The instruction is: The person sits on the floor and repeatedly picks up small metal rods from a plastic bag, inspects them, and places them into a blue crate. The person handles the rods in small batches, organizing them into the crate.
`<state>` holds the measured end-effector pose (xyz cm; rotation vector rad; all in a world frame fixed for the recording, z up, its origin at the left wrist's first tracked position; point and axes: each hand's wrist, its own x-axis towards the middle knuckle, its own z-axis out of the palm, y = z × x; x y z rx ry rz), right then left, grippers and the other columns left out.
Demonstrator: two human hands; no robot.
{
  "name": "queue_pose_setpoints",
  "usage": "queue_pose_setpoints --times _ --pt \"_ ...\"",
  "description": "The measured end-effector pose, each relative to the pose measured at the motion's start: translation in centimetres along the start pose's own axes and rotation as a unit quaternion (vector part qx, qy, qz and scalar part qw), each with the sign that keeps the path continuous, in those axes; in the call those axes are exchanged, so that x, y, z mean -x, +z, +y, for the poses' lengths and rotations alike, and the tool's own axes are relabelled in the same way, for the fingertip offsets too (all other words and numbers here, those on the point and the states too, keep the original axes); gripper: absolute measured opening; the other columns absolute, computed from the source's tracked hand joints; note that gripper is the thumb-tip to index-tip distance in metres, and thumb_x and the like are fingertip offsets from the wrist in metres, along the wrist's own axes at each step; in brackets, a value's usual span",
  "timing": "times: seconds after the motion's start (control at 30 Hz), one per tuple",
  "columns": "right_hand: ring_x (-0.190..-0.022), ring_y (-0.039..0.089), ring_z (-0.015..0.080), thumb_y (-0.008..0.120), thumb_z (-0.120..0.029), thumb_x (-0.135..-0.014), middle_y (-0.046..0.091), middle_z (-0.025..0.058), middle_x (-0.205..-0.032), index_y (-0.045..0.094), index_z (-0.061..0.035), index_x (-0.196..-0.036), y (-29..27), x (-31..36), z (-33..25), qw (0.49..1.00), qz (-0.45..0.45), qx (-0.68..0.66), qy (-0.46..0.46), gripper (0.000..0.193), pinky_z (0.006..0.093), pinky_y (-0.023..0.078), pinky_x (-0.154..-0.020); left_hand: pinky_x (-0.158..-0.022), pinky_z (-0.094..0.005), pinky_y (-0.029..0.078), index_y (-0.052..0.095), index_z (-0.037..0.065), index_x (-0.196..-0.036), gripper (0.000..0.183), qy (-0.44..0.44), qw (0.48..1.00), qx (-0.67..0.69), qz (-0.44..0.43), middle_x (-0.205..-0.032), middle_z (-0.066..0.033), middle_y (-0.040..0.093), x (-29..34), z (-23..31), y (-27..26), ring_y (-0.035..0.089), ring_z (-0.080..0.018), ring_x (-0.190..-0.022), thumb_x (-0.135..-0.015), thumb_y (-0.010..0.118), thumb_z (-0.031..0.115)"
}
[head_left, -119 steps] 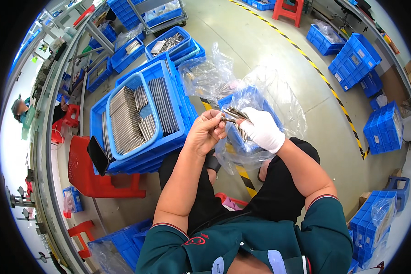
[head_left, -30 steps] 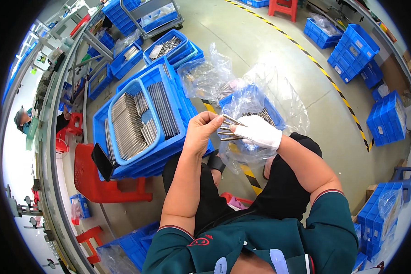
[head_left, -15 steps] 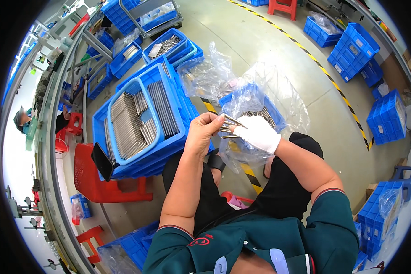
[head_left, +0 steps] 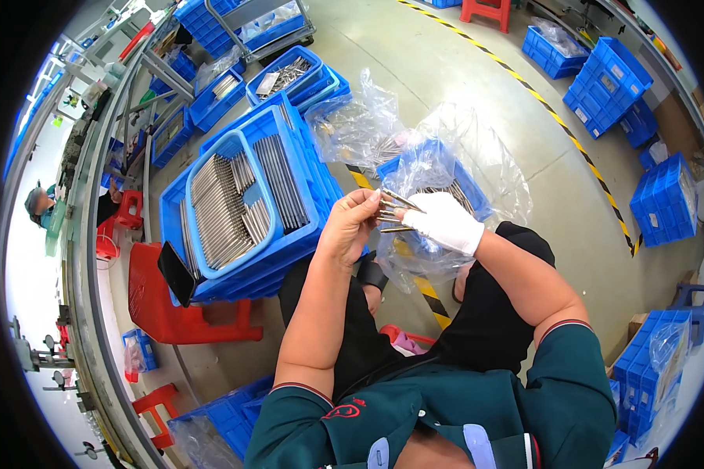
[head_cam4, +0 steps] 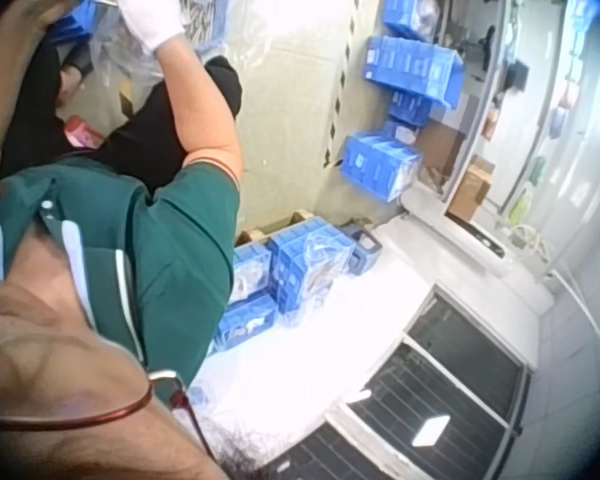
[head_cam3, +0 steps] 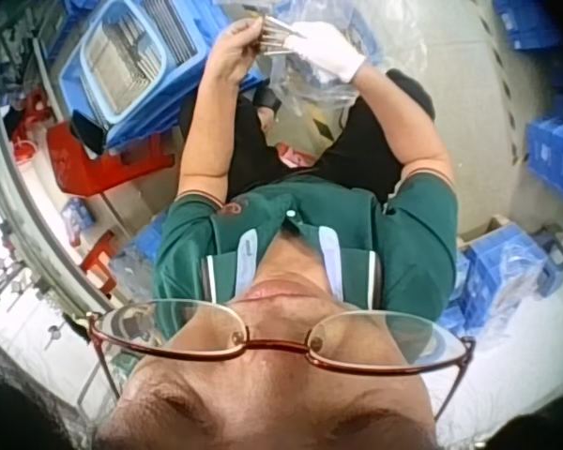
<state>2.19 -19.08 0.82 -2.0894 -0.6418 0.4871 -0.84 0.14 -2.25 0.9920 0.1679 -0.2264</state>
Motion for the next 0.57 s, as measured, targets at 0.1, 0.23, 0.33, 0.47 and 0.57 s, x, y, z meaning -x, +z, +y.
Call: queue_pose_setpoints --times 0.1,0.23,0.33,0.47,0.57 --pt "-0.072 0.059 0.0335 0.052 -0.041 -0.087 0.061 0.0170 -0.075 0.063 -0.0040 -0.086 0.0 0.1 0.1 1.000 0.014 0.015 -0.004 0.038 0.0394 0.044 -0.065 -0.068 -0.0264 0.041 0.061 0.007 -0.089 0.014 -0.032 0.998 0.050 -0.020 -0.082 -0.0018 0.064 -0.1 -0.3 0.0 0.055 -0.0105 -0.072 -0.087 0.064 0.020" --pt "-0.073 0.059 0.0342 0.052 -0.041 -0.087 0.062 0.0169 -0.076 0.063 -0.0053 -0.086 0.3 0.3 0.1 0.999 0.030 0.031 0.004 0.037 0.0402 0.045 -0.066 -0.079 -0.0346 0.045 0.058 0.010 -0.098 0.015 -0.061 0.989 0.128 -0.036 -0.090 -0.0057 0.065 -0.1 -1.0 -0.1 0.060 -0.0172 -0.082 -0.087 0.062 0.019" --pt "-0.073 0.059 0.0344 0.052 -0.040 -0.087 0.062 0.0167 -0.076 0.063 -0.0060 -0.087 0.1 0.5 -0.4 0.998 0.021 0.052 -0.025 0.036 0.0404 0.045 -0.066 -0.082 -0.0387 0.046 0.057 0.011 -0.102 0.018 -0.092 0.979 0.169 -0.067 -0.092 -0.0074 0.065 0.1 -0.8 0.1 0.061 -0.0206 -0.084 -0.087 0.062 0.019" --pt "-0.072 0.059 0.0344 0.051 -0.040 -0.088 0.062 0.0165 -0.076 0.063 -0.0065 -0.087 0.2 0.6 -0.6 0.999 0.027 0.044 -0.013 0.035 0.0407 0.045 -0.065 -0.083 -0.0415 0.045 0.057 0.010 -0.103 0.020 -0.091 0.979 0.171 -0.067 -0.093 -0.0076 0.065 0.0 -0.7 0.1 0.062 -0.0229 -0.086 -0.087 0.062 0.021" --pt "-0.073 0.060 0.0342 0.051 -0.041 -0.087 0.062 0.0165 -0.076 0.063 -0.0064 -0.087 0.3 0.0 -0.2 0.999 0.015 0.051 0.011 0.037 0.0406 0.045 -0.066 -0.085 -0.0432 0.044 0.057 0.011 -0.104 0.023 0.013 0.995 -0.095 -0.004 -0.099 -0.0089 0.065 -0.7 -1.1 -1.8 0.061 -0.0250 -0.095 -0.086 0.064 0.022"
